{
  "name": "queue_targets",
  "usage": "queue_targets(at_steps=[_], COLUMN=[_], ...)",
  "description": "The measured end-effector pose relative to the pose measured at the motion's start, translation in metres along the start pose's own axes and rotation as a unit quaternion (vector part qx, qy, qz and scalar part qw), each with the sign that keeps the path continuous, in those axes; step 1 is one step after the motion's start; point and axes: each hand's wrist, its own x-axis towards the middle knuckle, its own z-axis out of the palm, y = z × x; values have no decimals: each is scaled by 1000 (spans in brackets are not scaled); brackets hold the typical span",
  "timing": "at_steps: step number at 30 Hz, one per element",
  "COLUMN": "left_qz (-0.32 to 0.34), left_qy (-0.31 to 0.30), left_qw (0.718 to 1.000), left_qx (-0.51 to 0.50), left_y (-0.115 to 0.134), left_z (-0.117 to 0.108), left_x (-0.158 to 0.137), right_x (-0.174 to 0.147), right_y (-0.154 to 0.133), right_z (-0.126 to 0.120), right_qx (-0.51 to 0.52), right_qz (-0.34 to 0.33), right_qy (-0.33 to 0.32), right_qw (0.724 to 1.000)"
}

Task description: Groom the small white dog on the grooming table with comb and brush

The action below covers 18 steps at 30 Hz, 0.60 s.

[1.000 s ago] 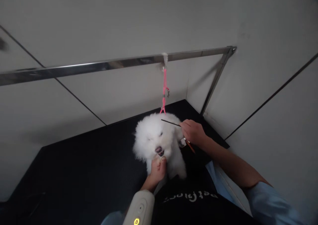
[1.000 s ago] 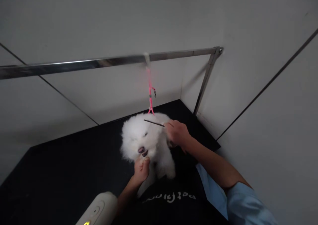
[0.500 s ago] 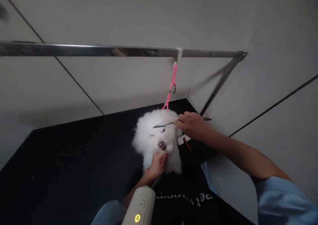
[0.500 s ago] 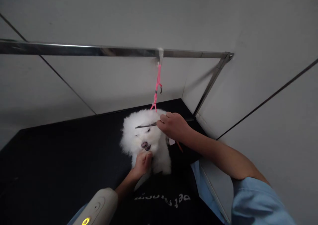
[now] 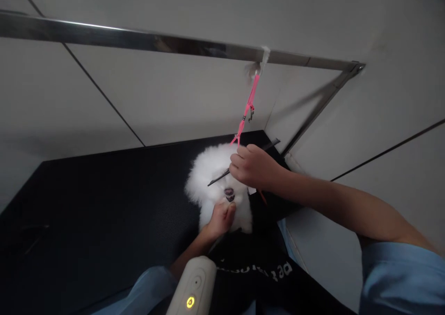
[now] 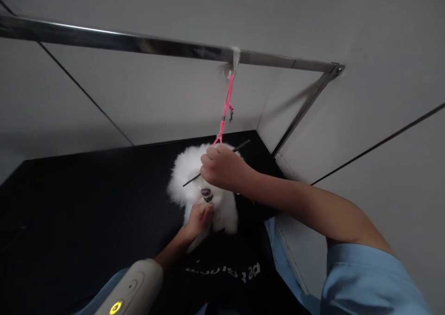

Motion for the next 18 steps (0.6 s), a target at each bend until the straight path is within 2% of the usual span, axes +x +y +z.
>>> queue_targets(at_steps=[3, 5, 7, 10, 12, 15, 16, 18], left_qz=[14, 22, 41, 73, 82, 74, 69, 63], left_qy=[-40, -35, -15, 18, 27, 19, 15, 11], left_qw=[999, 999, 999, 997, 995, 996, 996, 997], left_qx=[0, 4, 8, 29, 39, 44, 46, 47], left_y=[-2, -3, -3, -4, -6, -11, -12, -14], left_z=[1, 1, 1, 1, 1, 3, 3, 3], left_x=[-1, -1, 0, 1, -1, -6, -7, -11], right_x=[-5, -8, -11, -19, -25, -31, -32, -32], right_y=[-5, -3, 4, 11, 10, 6, 7, 11], right_z=[5, 11, 17, 24, 30, 40, 43, 47], right_qx=[23, 32, 20, -10, -4, 34, 41, 33], right_qz=[-28, -33, -1, 64, 61, 16, 21, 79], right_qy=[-19, -37, -26, 35, 58, 32, 21, 18], right_qw=[999, 998, 999, 997, 996, 999, 999, 996])
